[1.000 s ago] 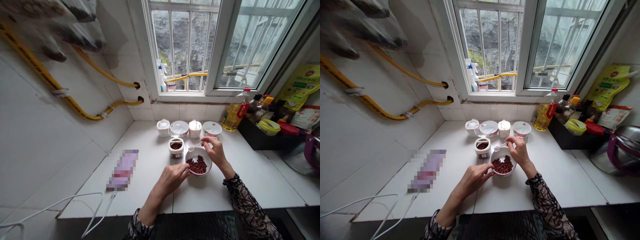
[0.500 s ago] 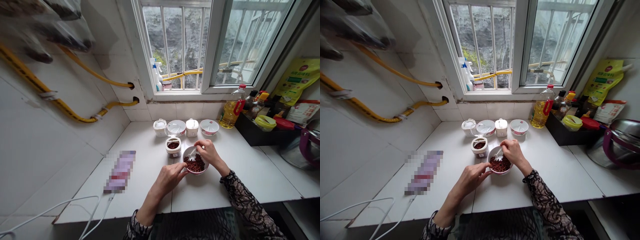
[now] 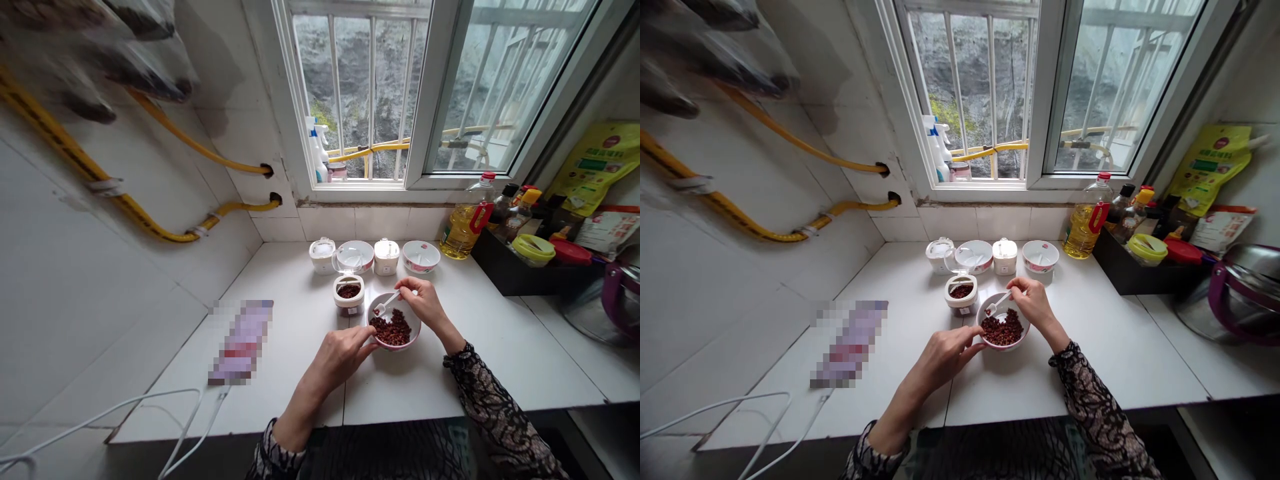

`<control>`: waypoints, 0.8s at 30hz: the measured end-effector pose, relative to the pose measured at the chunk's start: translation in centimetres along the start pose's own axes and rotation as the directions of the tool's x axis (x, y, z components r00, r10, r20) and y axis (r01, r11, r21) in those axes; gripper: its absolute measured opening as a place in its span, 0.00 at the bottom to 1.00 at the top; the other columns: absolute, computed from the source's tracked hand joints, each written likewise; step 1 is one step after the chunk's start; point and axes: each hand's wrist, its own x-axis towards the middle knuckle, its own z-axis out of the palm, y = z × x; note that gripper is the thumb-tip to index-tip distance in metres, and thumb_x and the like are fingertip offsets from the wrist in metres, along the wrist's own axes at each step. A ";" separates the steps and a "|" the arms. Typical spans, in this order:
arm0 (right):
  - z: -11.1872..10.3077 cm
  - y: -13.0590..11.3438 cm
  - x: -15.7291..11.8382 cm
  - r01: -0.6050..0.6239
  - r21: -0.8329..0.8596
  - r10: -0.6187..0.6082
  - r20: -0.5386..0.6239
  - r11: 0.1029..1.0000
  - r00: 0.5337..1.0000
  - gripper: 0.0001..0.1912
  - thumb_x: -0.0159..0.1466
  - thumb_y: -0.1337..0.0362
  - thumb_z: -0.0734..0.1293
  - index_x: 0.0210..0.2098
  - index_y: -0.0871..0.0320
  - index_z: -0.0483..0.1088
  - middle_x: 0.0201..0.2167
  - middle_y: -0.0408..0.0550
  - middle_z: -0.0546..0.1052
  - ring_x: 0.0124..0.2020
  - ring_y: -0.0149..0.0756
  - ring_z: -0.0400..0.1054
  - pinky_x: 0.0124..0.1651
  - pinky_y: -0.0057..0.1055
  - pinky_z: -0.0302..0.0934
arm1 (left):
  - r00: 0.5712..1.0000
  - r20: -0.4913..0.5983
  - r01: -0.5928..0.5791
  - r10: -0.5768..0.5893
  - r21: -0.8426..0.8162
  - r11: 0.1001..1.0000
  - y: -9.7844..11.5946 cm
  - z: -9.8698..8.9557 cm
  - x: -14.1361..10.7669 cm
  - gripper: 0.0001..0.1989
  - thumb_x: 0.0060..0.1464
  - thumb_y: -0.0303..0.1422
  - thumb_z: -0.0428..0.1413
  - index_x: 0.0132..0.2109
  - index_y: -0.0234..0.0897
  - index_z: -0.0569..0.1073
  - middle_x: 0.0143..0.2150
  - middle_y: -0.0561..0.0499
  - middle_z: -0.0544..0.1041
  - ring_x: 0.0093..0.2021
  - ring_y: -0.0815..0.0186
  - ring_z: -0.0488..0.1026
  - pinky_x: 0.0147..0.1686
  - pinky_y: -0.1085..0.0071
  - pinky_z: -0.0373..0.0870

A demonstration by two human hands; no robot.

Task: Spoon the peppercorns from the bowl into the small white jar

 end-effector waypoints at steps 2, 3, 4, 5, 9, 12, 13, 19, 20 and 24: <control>0.0 0.0 0.1 -0.044 0.062 0.043 0.008 0.997 0.999 0.09 0.54 0.63 0.63 0.27 0.56 0.75 0.20 0.43 0.77 0.26 0.36 0.72 0.36 0.32 0.65 | 1.000 0.008 0.004 -0.004 -0.002 1.000 0.0 0.0 0.0 0.10 0.70 0.37 0.50 0.44 0.36 0.70 0.32 0.51 0.80 0.28 0.65 0.79 0.23 0.73 0.66; -0.1 0.0 0.1 -0.069 0.100 0.068 0.013 0.993 0.998 0.08 0.53 0.62 0.64 0.27 0.56 0.75 0.20 0.43 0.76 0.26 0.36 0.72 0.36 0.32 0.65 | 1.000 0.013 0.007 -0.007 -0.003 1.000 0.0 0.0 0.0 0.09 0.70 0.37 0.50 0.44 0.36 0.70 0.32 0.51 0.80 0.28 0.65 0.79 0.23 0.74 0.66; -0.1 0.0 0.2 -0.094 0.143 0.092 0.023 0.985 0.996 0.08 0.53 0.61 0.64 0.27 0.57 0.75 0.19 0.43 0.76 0.25 0.36 0.71 0.36 0.32 0.65 | 1.000 0.018 0.010 -0.010 -0.003 1.000 -0.1 0.1 0.0 0.09 0.70 0.37 0.50 0.45 0.36 0.70 0.33 0.51 0.80 0.29 0.65 0.79 0.24 0.74 0.66; -0.1 0.0 0.3 -0.118 0.187 0.113 0.035 0.975 0.993 0.08 0.52 0.60 0.65 0.26 0.57 0.75 0.19 0.43 0.76 0.25 0.35 0.71 0.35 0.33 0.65 | 1.000 0.021 0.010 -0.010 -0.002 1.000 -0.1 0.1 0.0 0.09 0.70 0.37 0.50 0.45 0.36 0.70 0.33 0.51 0.80 0.29 0.65 0.79 0.24 0.74 0.66; 0.4 -0.2 0.7 -0.151 0.320 0.141 0.057 0.935 0.988 0.10 0.50 0.57 0.68 0.27 0.57 0.75 0.19 0.43 0.76 0.24 0.34 0.70 0.35 0.33 0.65 | 1.000 0.019 0.009 -0.010 0.015 1.000 -0.1 0.2 0.0 0.10 0.70 0.37 0.50 0.45 0.37 0.71 0.32 0.51 0.80 0.29 0.66 0.79 0.24 0.75 0.67; 1.3 -0.8 0.8 -0.077 0.330 0.083 -0.003 0.941 0.997 0.12 0.53 0.55 0.68 0.30 0.58 0.75 0.22 0.45 0.77 0.26 0.36 0.72 0.35 0.33 0.66 | 1.000 0.005 0.011 -0.011 0.018 1.000 -0.1 0.3 0.0 0.09 0.70 0.37 0.50 0.45 0.37 0.71 0.32 0.51 0.80 0.29 0.66 0.79 0.24 0.75 0.68; 1.6 -1.1 0.8 -0.033 0.311 0.044 -0.031 0.950 0.999 0.12 0.55 0.54 0.68 0.31 0.58 0.75 0.24 0.46 0.78 0.27 0.37 0.73 0.36 0.34 0.66 | 1.000 0.001 0.011 -0.011 0.016 1.000 0.0 0.3 0.0 0.09 0.69 0.36 0.50 0.45 0.37 0.71 0.32 0.51 0.80 0.29 0.66 0.79 0.24 0.74 0.68; 3.0 -2.6 0.2 0.397 -0.116 -0.406 -0.075 0.911 0.911 0.09 0.67 0.63 0.63 0.37 0.55 0.76 0.31 0.49 0.81 0.35 0.41 0.74 0.46 0.40 0.64 | 0.999 0.019 0.028 -0.029 0.042 0.999 0.0 0.5 -0.1 0.09 0.69 0.36 0.50 0.44 0.36 0.72 0.30 0.51 0.79 0.28 0.66 0.78 0.24 0.75 0.68; 3.1 -2.7 0.0 0.470 -0.195 -0.484 -0.029 0.861 0.874 0.10 0.68 0.64 0.62 0.37 0.54 0.76 0.31 0.49 0.81 0.35 0.41 0.73 0.49 0.41 0.63 | 0.999 0.020 0.027 -0.028 0.046 0.999 0.0 0.5 -0.1 0.10 0.69 0.36 0.50 0.44 0.36 0.73 0.30 0.51 0.79 0.28 0.66 0.78 0.24 0.75 0.68; 2.7 -3.0 -0.2 0.590 -0.328 -0.612 0.044 0.738 0.790 0.12 0.69 0.68 0.59 0.37 0.54 0.75 0.32 0.48 0.81 0.34 0.40 0.72 0.51 0.43 0.60 | 1.000 0.012 0.024 -0.024 0.041 0.999 -0.1 0.5 -0.1 0.10 0.69 0.36 0.50 0.45 0.36 0.72 0.30 0.51 0.80 0.28 0.65 0.79 0.24 0.74 0.68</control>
